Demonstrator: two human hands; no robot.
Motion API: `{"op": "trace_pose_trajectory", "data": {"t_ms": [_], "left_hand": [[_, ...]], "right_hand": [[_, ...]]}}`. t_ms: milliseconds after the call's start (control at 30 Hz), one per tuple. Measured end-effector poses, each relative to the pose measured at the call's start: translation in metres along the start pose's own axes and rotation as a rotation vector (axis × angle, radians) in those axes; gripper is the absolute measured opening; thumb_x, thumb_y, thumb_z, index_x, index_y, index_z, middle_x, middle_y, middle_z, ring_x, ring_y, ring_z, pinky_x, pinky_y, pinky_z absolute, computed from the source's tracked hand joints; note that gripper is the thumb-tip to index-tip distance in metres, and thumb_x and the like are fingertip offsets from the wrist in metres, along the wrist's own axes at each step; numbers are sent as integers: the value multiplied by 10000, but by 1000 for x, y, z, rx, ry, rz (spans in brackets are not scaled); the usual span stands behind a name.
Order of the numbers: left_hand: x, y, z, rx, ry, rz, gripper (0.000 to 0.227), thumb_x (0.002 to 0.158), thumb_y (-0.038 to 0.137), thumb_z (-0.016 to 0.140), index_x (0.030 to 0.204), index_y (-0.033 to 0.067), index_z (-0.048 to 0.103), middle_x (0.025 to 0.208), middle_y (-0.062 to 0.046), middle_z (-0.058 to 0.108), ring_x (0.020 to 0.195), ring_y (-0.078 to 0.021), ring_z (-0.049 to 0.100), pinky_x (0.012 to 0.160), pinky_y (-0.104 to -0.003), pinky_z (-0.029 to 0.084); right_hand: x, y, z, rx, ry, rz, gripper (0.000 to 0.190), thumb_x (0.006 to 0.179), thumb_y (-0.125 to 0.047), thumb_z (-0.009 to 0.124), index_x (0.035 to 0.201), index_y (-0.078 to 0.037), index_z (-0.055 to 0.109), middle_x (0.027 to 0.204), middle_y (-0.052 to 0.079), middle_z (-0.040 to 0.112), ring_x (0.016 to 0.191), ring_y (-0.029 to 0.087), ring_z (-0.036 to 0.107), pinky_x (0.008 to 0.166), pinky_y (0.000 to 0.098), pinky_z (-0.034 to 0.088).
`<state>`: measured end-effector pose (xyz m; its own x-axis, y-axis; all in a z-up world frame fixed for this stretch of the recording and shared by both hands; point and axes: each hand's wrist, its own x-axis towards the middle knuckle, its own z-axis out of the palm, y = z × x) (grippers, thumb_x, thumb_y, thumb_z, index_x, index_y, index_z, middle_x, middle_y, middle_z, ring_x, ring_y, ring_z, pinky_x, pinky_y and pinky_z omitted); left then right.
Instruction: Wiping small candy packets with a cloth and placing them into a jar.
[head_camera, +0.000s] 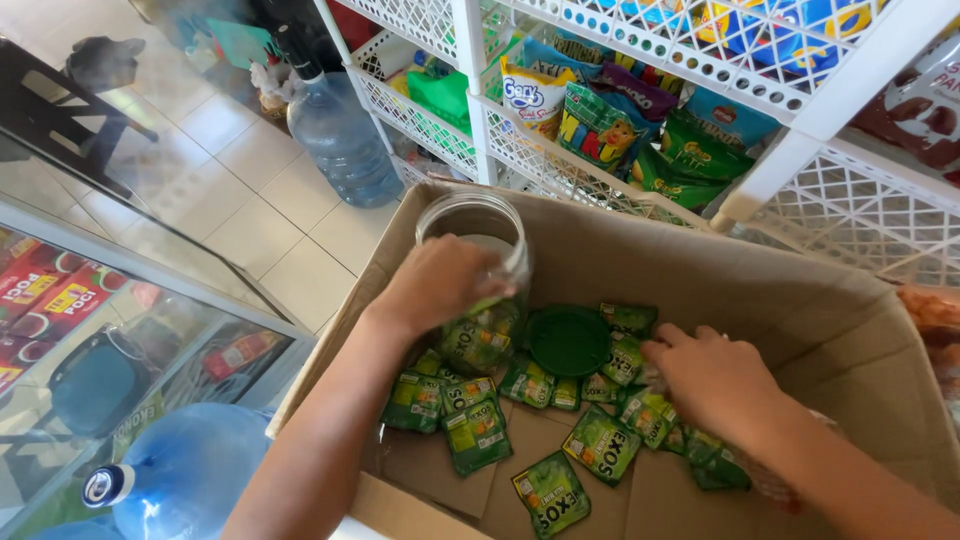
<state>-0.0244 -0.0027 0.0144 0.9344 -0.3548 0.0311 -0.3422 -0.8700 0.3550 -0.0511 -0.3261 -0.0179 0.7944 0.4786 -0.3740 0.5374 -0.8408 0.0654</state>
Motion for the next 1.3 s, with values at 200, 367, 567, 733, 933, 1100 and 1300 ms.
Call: {"op": "trace_pose_trajectory", "data": {"t_ms": [200, 367, 567, 733, 933, 1100, 1300], "left_hand": [[-27, 19, 3, 97, -131, -30, 120, 884, 217, 685, 837, 166, 783, 838, -124, 736, 861, -357, 726, 719, -518, 559], [-16, 28, 7, 227, -65, -33, 136, 837, 218, 726, 947, 138, 735, 913, -123, 737, 878, -356, 715, 734, -501, 565], [-15, 26, 31, 453, 363, 1, 362, 863, 93, 714, 1221, 100, 668, 1209, -86, 721, 1127, -258, 706, 1024, -446, 539], [-36, 70, 32, 290, 476, 198, 540, 819, 195, 753, 1335, 81, 642, 1378, -109, 647, 1235, -251, 651, 1077, -533, 471], [-46, 86, 56, 138, 289, 320, 496, 836, 198, 758, 1310, 94, 655, 1362, -95, 662, 1236, -265, 644, 1104, -538, 462], [-38, 77, 63, 101, 184, 275, 475, 835, 215, 766, 1283, 104, 653, 1321, -90, 660, 1211, -277, 639, 1076, -555, 438], [-41, 80, 63, 88, 67, 267, 485, 828, 249, 774, 1277, 120, 645, 1306, -78, 660, 1188, -279, 635, 1068, -556, 432]], "right_hand": [[10, 27, 45, -93, -177, 60, 284, 914, -247, 613, 1193, -222, 661, 1236, 40, 607, 1089, 328, 664, 859, 467, 606], [17, 22, 43, -114, -199, 59, 305, 911, -272, 624, 1212, -238, 647, 1281, 33, 591, 1106, 316, 670, 881, 461, 609], [27, 18, 82, -120, -441, -30, 440, 923, -261, 642, 1347, -370, 603, 1578, 64, 358, 1176, 327, 675, 963, 462, 582], [31, 29, 157, -54, -559, -33, 615, 918, -210, 667, 1442, -502, 529, 1700, 149, 132, 1239, 358, 642, 1036, 458, 546], [24, 18, 144, 29, -574, -10, 720, 855, -142, 702, 1470, -448, 486, 1728, 89, 134, 1296, 342, 622, 1072, 456, 532], [20, 8, 139, 91, -571, 82, 727, 802, -146, 742, 1438, -448, 556, 1559, 107, 430, 1301, 345, 613, 1046, 470, 535], [25, 11, 132, 180, -681, 125, 903, 732, -239, 926, 1495, -423, 479, 1500, 85, 506, 1345, 343, 561, 1100, 465, 508]]}}
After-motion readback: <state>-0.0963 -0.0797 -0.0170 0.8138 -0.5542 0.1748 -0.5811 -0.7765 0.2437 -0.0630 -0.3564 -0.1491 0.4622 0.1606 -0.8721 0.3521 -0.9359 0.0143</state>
